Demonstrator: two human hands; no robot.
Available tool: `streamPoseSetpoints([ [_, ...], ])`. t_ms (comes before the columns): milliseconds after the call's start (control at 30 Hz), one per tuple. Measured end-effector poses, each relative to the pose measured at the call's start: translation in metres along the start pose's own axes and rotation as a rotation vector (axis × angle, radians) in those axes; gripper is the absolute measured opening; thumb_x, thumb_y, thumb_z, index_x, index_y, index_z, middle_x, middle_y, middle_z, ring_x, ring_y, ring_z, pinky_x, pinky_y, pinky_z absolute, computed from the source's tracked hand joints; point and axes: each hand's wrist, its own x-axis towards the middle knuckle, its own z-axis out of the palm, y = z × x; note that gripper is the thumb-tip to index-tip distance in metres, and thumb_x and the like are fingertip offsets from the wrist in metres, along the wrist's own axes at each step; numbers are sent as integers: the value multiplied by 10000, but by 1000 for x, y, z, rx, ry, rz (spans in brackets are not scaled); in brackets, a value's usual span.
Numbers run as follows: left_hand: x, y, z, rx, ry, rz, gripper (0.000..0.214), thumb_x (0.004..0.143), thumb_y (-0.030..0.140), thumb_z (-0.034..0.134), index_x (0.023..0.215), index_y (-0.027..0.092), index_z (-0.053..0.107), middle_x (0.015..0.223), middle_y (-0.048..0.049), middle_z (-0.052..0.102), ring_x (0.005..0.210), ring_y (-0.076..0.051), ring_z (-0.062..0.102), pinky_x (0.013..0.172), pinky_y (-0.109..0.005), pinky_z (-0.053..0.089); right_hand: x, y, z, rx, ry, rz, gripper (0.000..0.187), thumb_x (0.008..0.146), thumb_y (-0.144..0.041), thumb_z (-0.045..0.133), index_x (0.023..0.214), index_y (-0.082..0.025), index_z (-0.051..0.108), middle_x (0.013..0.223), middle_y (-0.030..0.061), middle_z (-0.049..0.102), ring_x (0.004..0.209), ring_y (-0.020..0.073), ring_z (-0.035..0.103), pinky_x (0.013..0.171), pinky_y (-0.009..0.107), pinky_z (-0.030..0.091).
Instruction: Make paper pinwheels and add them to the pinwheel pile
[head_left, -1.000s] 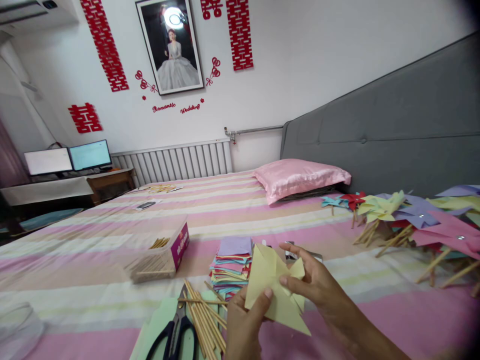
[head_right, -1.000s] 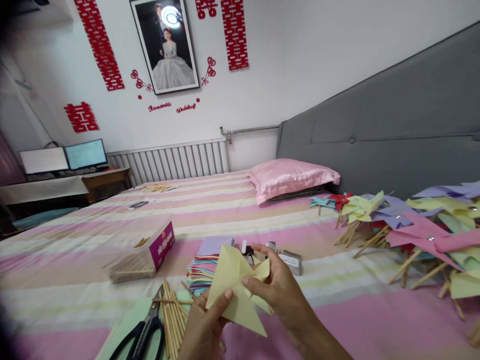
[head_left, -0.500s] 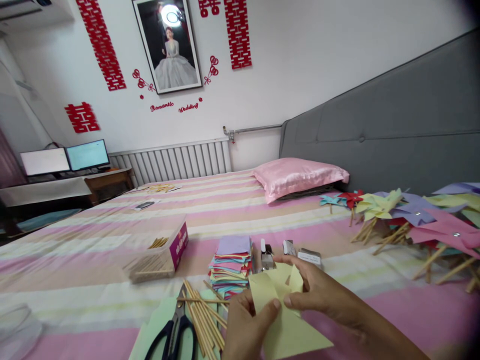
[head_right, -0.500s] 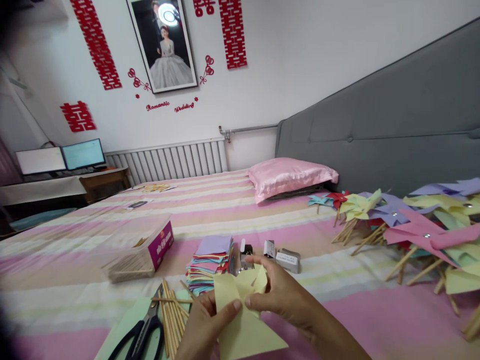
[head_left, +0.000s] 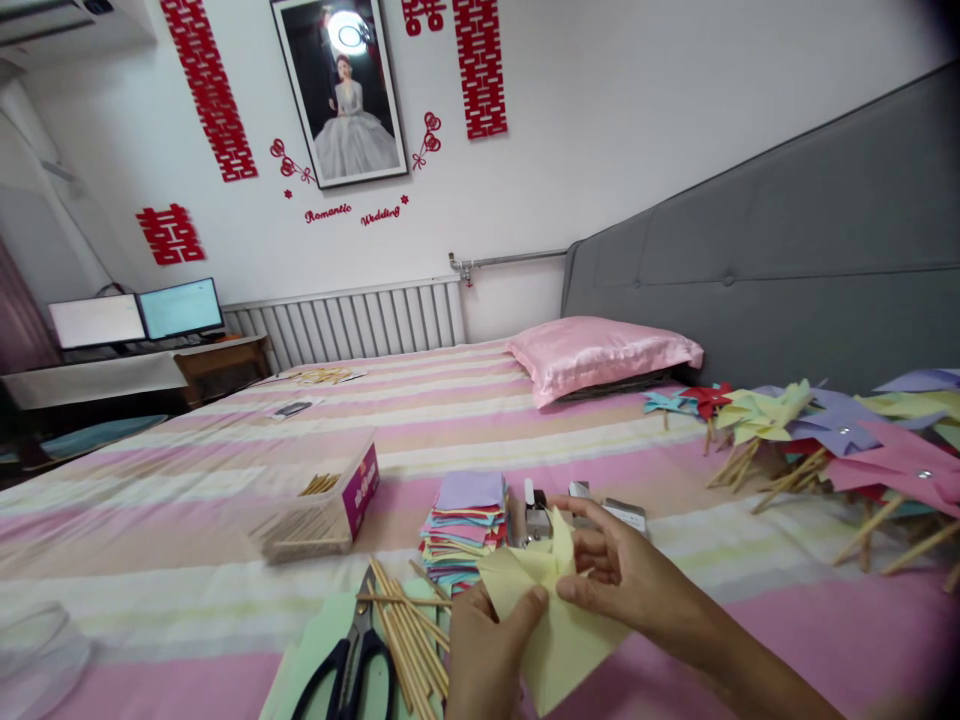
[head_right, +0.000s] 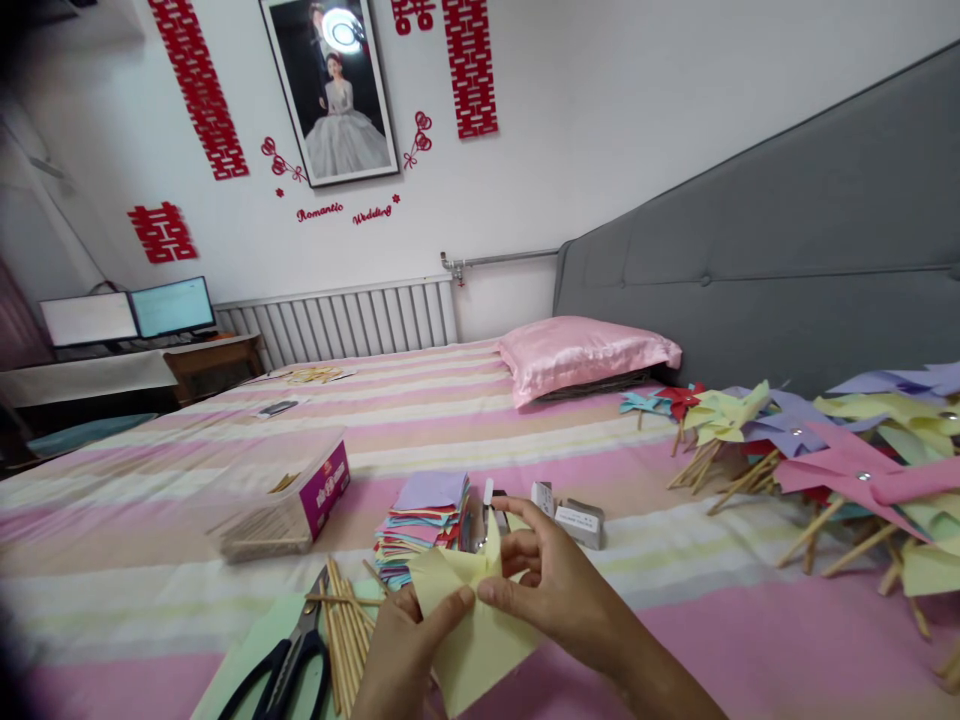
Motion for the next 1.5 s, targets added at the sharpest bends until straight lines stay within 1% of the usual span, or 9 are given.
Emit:
streamPoseSetpoints([
  [100,2,1,-4,-33,118,-7,288,492,261,762,693,73,678,533,-101,689,535,-249,649,490,-287,471,0,-5,-1,-139,136,-95,592,655,-302,668,1176,-199,406,987,73,581,894,206,572,742,329,465],
  [233,2,4,-10,-80,201,16,235,596,206,706,785,80,642,602,-93,705,601,-225,664,563,-282,491,-3,-15,1,-233,254,-204,366,722,-257,592,1072,-194,502,732,-4,558,700,147,557,683,284,457],
  [367,0,9,-10,-200,222,-8,263,619,211,694,835,86,611,599,-81,699,565,-216,660,547,-283,497,-9,-18,7,-310,39,-150,252,726,-168,550,971,-186,604,605,-22,559,557,113,520,542,226,423],
  [500,-2,14,-6,-352,188,-54,297,622,163,675,897,85,596,631,-88,701,596,-234,666,544,-297,505,-13,-14,15,-340,-156,-88,333,678,-91,544,971,-212,644,631,-6,647,551,122,569,528,213,430],
  [633,-3,14,-4,-390,129,-76,299,627,163,670,909,87,604,609,-84,694,660,-256,671,560,-303,511,-11,-11,21,-320,-140,-93,322,675,-84,533,931,-214,678,643,-2,675,554,128,586,536,213,455],
  [867,-8,17,2,-345,150,-33,292,615,144,673,893,87,604,638,-86,705,680,-251,671,571,-289,510,-7,-8,23,-362,-65,-133,251,660,-74,584,790,-234,726,663,-14,699,582,128,575,538,198,430],
  [1133,-10,17,5,-340,112,-15,289,642,161,663,914,83,605,610,-68,701,604,-216,666,459,-229,457,-6,-7,22,-283,-46,-134,47,663,-201,665,669,-174,703,594,-5,657,544,110,524,512,187,396],
  [1333,-8,12,3,-284,151,-1,251,602,195,708,815,90,625,573,-49,694,471,-158,616,345,-188,358,-1,1,24,-184,4,-121,111,691,-239,647,636,-144,660,566,-5,590,542,106,491,509,195,380],
  [1500,-2,6,-1,-246,223,40,228,513,175,758,699,101,651,574,-51,705,512,-169,635,438,-204,434,2,4,26,-92,75,-150,143,672,-270,669,602,-150,636,617,2,578,572,121,517,528,205,411],
])
